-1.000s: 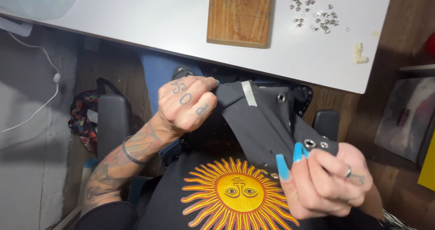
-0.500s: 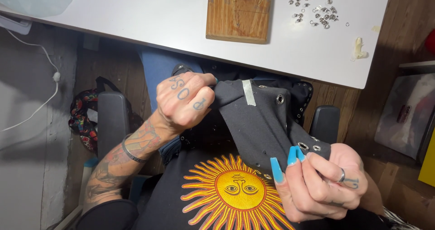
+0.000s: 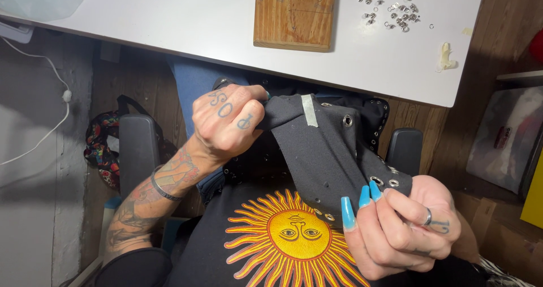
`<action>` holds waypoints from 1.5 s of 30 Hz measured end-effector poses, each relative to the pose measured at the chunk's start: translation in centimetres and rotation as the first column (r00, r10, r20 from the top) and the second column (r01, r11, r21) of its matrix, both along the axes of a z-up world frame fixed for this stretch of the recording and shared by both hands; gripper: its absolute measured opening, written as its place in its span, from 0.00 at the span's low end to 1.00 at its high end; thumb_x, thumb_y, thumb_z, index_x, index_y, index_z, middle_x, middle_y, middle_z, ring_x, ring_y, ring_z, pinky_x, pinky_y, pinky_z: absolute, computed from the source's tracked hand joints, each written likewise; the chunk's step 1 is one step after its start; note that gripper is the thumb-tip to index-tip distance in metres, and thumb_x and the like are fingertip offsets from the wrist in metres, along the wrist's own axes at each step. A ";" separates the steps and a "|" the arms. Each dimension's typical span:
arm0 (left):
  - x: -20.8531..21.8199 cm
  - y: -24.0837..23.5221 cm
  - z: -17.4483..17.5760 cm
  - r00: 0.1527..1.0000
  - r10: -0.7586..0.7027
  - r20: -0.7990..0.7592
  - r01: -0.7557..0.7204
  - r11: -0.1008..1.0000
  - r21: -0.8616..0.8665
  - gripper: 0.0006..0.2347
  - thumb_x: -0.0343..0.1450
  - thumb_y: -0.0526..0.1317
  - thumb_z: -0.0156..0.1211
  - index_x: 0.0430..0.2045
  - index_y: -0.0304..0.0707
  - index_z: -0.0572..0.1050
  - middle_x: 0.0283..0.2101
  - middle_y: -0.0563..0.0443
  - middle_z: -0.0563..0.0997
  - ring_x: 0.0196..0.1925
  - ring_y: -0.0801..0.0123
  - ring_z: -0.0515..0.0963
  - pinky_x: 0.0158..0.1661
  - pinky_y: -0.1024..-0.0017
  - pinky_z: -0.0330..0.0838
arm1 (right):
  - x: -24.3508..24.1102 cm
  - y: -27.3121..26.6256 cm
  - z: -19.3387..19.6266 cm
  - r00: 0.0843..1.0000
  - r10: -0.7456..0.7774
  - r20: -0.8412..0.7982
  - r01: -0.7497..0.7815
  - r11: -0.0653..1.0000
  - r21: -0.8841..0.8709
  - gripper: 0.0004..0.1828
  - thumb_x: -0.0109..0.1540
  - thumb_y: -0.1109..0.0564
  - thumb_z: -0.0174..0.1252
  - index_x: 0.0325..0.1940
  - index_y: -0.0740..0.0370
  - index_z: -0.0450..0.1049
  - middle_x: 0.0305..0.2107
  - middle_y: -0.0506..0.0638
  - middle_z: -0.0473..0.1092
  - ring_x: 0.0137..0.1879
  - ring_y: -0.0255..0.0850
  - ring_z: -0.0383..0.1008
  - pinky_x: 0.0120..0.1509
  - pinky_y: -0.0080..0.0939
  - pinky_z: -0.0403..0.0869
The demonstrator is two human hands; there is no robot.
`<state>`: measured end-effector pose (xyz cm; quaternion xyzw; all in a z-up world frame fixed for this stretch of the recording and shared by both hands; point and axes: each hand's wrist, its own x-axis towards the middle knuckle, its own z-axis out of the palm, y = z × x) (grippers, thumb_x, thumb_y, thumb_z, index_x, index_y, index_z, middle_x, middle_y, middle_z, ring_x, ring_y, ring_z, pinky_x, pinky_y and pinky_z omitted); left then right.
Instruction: Attaching metal eyelets to a black garment at a workbench.
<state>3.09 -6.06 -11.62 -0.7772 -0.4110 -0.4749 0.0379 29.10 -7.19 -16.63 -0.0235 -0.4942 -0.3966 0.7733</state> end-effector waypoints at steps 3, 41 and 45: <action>0.1 0.1 0.1 1.000 0.005 0.014 -0.005 1.000 0.015 0.10 0.65 0.27 0.34 0.11 0.32 0.58 0.24 0.45 0.72 0.16 0.65 0.66 0.18 0.74 0.56 | -1.1 1.5 4.9 0.758 0.251 0.602 -0.264 0.962 -0.069 0.17 0.49 0.68 0.37 0.06 0.55 0.55 0.05 0.45 0.54 0.11 0.33 0.54 0.11 0.25 0.54; 0.0 0.4 0.1 0.997 -0.028 -0.076 0.020 0.994 -0.110 0.06 0.61 0.25 0.37 0.15 0.34 0.61 0.28 0.49 0.73 0.19 0.67 0.66 0.20 0.73 0.56 | -4.5 2.2 11.3 0.215 0.937 0.275 0.459 0.152 -0.875 0.11 0.59 0.54 0.44 0.35 0.62 0.69 0.15 0.45 0.59 0.18 0.38 0.57 0.23 0.36 0.59; -0.6 1.4 -0.2 0.981 -0.192 -0.019 0.172 0.918 -0.357 0.10 0.51 0.27 0.52 0.22 0.34 0.65 0.34 0.52 0.73 0.29 0.63 0.73 0.28 0.72 0.64 | -2.0 2.6 10.0 0.486 0.846 -0.220 0.361 -0.424 -0.831 0.05 0.53 0.58 0.53 0.26 0.61 0.71 0.15 0.48 0.67 0.16 0.34 0.61 0.21 0.30 0.59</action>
